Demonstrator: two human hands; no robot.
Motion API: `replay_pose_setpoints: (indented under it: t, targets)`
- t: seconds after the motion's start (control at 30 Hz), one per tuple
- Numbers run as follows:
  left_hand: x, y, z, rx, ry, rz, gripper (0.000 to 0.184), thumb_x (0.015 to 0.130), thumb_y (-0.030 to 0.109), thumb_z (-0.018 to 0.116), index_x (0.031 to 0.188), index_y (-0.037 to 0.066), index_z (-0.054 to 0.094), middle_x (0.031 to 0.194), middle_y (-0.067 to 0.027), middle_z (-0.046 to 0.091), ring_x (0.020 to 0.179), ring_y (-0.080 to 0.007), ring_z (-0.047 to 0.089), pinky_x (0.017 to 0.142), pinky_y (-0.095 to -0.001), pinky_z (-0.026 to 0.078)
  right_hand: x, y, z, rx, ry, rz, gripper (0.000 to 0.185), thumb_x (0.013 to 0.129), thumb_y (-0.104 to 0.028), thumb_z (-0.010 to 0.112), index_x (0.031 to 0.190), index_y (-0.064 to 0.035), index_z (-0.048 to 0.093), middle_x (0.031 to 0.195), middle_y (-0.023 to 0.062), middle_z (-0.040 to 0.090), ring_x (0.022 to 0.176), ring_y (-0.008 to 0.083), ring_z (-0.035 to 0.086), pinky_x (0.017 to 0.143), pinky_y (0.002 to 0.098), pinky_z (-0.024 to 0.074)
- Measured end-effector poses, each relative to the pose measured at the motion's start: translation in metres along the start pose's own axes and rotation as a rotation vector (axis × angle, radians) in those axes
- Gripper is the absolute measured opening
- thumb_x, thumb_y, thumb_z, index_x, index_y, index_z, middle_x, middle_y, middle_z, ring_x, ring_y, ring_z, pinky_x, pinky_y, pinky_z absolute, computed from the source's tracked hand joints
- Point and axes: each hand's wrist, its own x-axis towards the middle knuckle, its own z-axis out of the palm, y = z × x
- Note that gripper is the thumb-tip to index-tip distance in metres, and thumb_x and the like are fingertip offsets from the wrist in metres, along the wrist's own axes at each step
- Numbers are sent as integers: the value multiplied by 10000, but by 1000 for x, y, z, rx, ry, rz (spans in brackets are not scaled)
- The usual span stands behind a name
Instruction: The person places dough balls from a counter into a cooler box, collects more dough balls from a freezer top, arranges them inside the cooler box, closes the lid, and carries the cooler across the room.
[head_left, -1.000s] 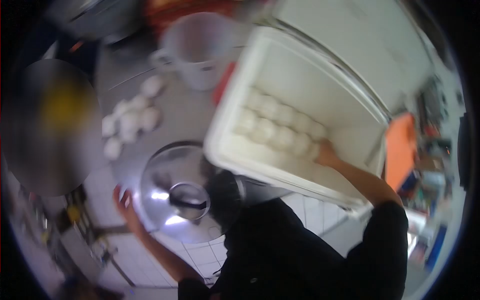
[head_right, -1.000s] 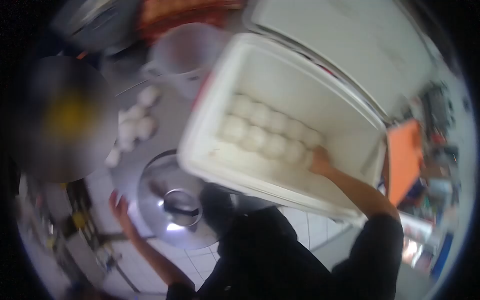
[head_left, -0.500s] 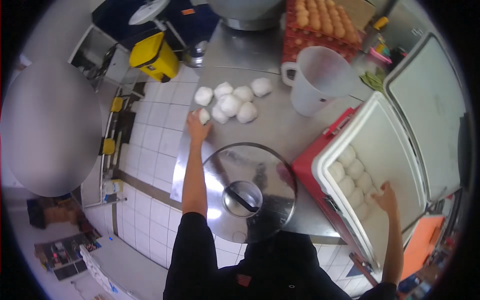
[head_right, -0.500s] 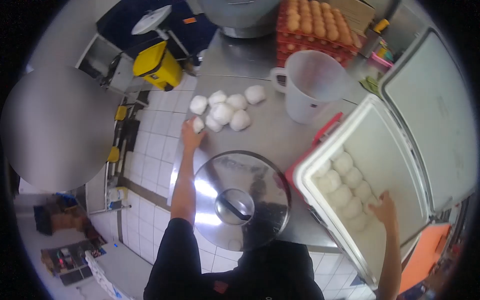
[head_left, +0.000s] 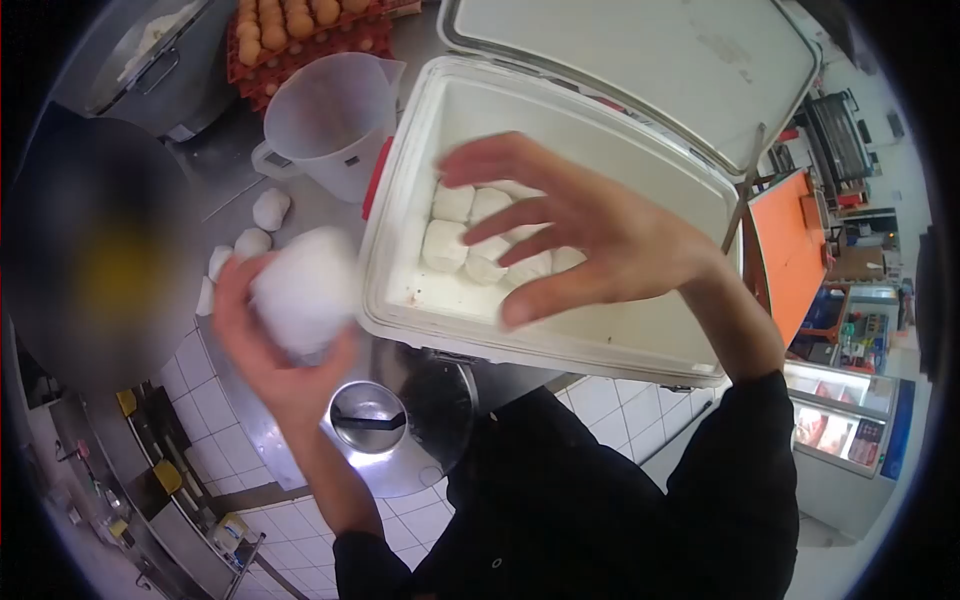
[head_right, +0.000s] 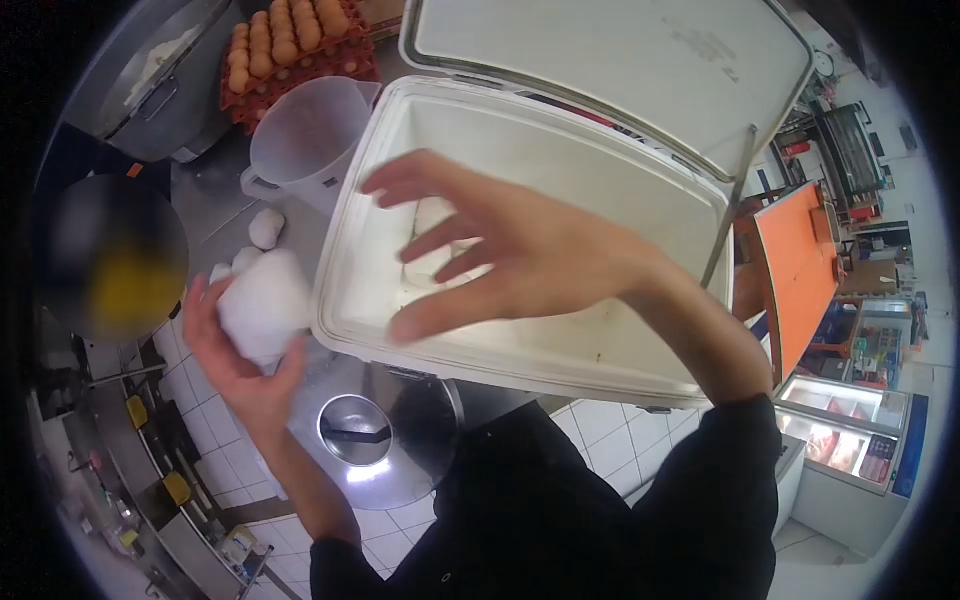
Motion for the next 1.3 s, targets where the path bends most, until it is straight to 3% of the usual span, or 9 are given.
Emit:
replay_pose_setpoints:
  t: [0.13,0.2,0.33,0.4,0.5,0.67,0.73,0.93,1.3]
  targets:
    - [36,58,68,121,-399,151,1028,626,203,928,1492,26,403,1588,-209,345,1418,-350,433,1093,-452,438,18,16,1,-458,60,-332,854,728,-281,924,1402,-40,458,1311,127,564,1188,282,597,990,370,519]
    - [37,55,62,204,-401,233,1101,637,283,947,1517,6,347,1615,-187,306,1436,-350,413,1104,-461,435,14,38,-13,-401,26,-30,884,692,-267,932,1402,-50,452,1281,131,563,1168,269,586,969,358,514]
    - [8,17,2,38,108,-98,844,860,311,811,1513,20,362,1580,-198,371,1399,-377,461,1121,-486,417,18,143,0,181,169,830,754,762,-227,901,1368,-22,502,1294,103,577,1232,214,555,991,395,519]
    - [-10,-1,-29,72,188,-245,730,933,270,736,1513,26,366,1551,-193,414,1366,-363,496,1126,-480,412,22,207,21,811,-43,967,695,797,-244,886,1344,-19,521,1296,101,579,1212,220,584,965,378,551]
    - [-46,-14,-60,161,227,-414,680,964,264,699,1511,26,374,1545,-179,423,1355,-348,503,1120,-482,417,40,261,51,1011,-28,1010,629,830,-218,865,1330,-28,535,1331,78,573,1236,215,579,950,361,561]
    - [-97,-19,-76,142,283,-596,633,957,241,693,1488,39,412,1520,-157,453,1309,-319,532,1096,-456,432,63,271,78,808,59,1011,623,854,-294,840,1348,-58,543,1309,90,605,1191,227,612,965,388,562]
    - [-111,-19,-79,119,333,-639,604,942,211,695,1465,43,444,1502,-149,472,1272,-307,554,1075,-438,445,56,252,74,143,33,814,614,887,-339,782,1330,-5,519,1272,172,627,1085,307,666,912,435,573]
    - [-144,-21,-86,180,250,-766,541,958,123,653,1452,24,459,1491,-142,468,1270,-279,549,1067,-387,445,56,259,60,-771,-347,347,647,857,-314,753,1330,-14,429,1195,266,610,973,439,669,821,521,546]
    - [-154,-13,-85,230,191,-827,561,934,101,690,1445,32,469,1466,-122,501,1246,-252,546,1024,-363,462,77,276,81,-758,-160,-126,542,836,-144,744,1279,-54,443,1154,179,501,893,365,673,717,475,576]
